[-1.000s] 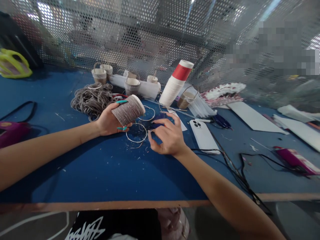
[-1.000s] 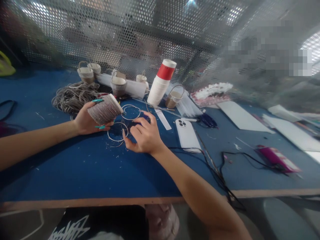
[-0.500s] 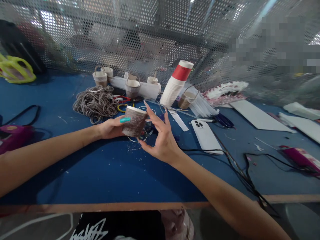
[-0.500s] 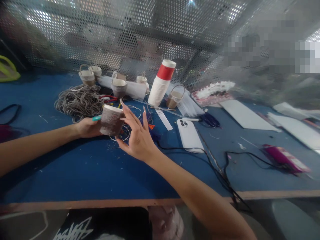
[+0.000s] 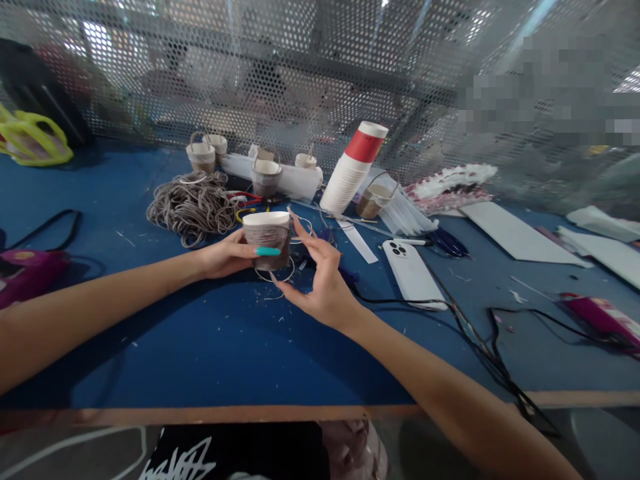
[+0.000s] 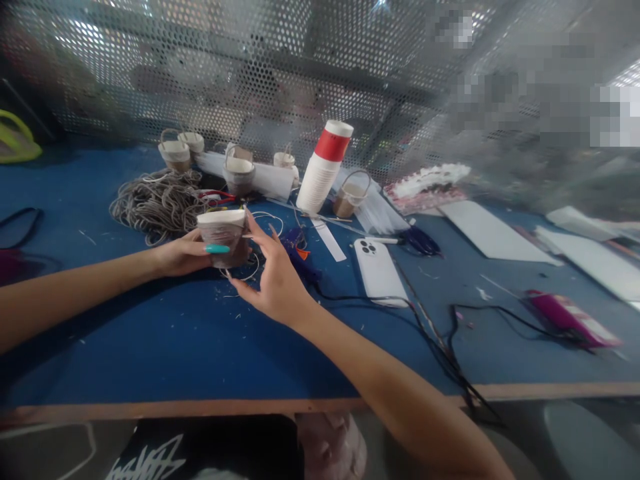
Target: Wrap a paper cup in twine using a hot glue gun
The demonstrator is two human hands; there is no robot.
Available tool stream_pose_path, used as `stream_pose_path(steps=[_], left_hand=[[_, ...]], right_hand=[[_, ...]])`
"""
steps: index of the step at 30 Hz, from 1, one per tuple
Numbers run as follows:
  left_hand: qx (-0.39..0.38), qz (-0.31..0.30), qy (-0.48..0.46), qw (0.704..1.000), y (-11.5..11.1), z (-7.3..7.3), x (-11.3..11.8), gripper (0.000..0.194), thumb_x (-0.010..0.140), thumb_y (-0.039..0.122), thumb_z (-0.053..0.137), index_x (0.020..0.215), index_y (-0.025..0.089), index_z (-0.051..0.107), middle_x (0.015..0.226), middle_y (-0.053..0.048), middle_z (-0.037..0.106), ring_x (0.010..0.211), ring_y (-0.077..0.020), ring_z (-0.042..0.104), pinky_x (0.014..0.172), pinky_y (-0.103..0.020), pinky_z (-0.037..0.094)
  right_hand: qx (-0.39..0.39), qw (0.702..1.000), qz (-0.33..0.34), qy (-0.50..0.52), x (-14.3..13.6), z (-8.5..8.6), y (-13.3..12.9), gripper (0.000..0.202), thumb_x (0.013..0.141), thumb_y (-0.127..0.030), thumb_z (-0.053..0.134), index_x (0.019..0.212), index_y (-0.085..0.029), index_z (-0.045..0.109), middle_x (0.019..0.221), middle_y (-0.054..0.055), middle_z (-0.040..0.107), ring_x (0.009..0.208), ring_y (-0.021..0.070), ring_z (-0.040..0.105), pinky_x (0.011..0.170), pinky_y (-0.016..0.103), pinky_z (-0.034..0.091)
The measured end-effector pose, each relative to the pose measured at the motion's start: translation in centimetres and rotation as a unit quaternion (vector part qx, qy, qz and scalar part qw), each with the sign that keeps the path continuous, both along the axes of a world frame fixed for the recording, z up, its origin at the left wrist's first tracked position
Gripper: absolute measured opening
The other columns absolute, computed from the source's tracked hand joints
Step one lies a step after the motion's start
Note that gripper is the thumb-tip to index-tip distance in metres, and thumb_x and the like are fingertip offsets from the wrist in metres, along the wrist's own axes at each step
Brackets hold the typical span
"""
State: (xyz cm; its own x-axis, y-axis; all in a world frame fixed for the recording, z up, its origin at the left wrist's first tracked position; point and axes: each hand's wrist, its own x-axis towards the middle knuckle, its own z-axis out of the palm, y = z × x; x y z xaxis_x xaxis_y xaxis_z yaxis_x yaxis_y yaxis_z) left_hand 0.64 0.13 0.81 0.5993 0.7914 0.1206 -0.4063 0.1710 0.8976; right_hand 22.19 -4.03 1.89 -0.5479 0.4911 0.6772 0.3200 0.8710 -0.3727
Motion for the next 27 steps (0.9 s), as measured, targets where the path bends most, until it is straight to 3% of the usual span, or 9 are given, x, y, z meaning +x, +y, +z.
stream_pose_path(steps=[5, 10, 14, 19, 27], left_hand=[[-0.007, 0.013, 0.022, 1.0, 0.0, -0.1, 0.0, 0.057, 0.059, 0.033, 0.09, 0.111, 0.019, 0.072, 0.107, -0.009, 0.076, 0.103, -0.0258, 0.07, 0.094, -0.037, 0.053], [-0.013, 0.019, 0.039, 0.999, -0.5, 0.2, 0.4, 0.052, 0.06, 0.04, 0.09, 0.105, 0.021, 0.074, 0.099, -0.005, 0.077, 0.089, -0.0194, 0.072, 0.085, -0.03, 0.055], [-0.006, 0.032, 0.045, 0.998, -0.8, 0.4, 0.5, 0.053, 0.06, 0.045, 0.089, 0.104, 0.021, 0.073, 0.091, -0.003, 0.077, 0.081, -0.0176, 0.072, 0.079, -0.028, 0.055], [0.028, 0.004, 0.049, 0.998, -0.6, 0.0, 0.2, 0.053, 0.065, 0.045, 0.085, 0.109, 0.019, 0.071, 0.096, -0.006, 0.077, 0.087, -0.0213, 0.072, 0.086, -0.033, 0.054], [0.028, 0.004, 0.033, 0.999, 0.2, -1.0, -0.1, 0.051, 0.065, 0.046, 0.081, 0.108, 0.019, 0.074, 0.104, -0.01, 0.077, 0.093, -0.0277, 0.071, 0.088, -0.039, 0.053]], right_hand=[[0.09, 0.994, -0.038, -0.043, 0.0, 0.8, -0.4, 0.064, 0.086, -0.021, 0.066, 0.134, -0.025, 0.024, 0.156, 0.022, 0.04, 0.15, 0.0318, 0.032, 0.118, 0.069, 0.029], [0.218, 0.967, -0.083, -0.099, 0.7, 1.6, -0.4, 0.055, 0.083, -0.03, 0.072, 0.124, -0.03, 0.037, 0.145, 0.008, 0.059, 0.146, 0.0322, 0.037, 0.117, 0.073, 0.023], [0.222, 0.963, -0.1, -0.114, 0.8, 1.7, -0.5, 0.045, 0.085, -0.036, 0.07, 0.119, -0.029, 0.042, 0.14, 0.005, 0.064, 0.141, 0.0316, 0.042, 0.117, 0.07, 0.024], [0.219, 0.967, -0.097, -0.091, 0.6, 1.7, -0.6, 0.05, 0.084, -0.04, 0.071, 0.121, -0.028, 0.039, 0.138, 0.008, 0.065, 0.137, 0.0305, 0.047, 0.116, 0.069, 0.027], [0.213, 0.973, -0.081, 0.02, 0.3, 1.5, -0.2, 0.05, 0.079, -0.024, 0.072, 0.116, -0.029, 0.04, 0.111, 0.005, 0.074, 0.105, 0.0256, 0.064, 0.106, 0.058, 0.045]])
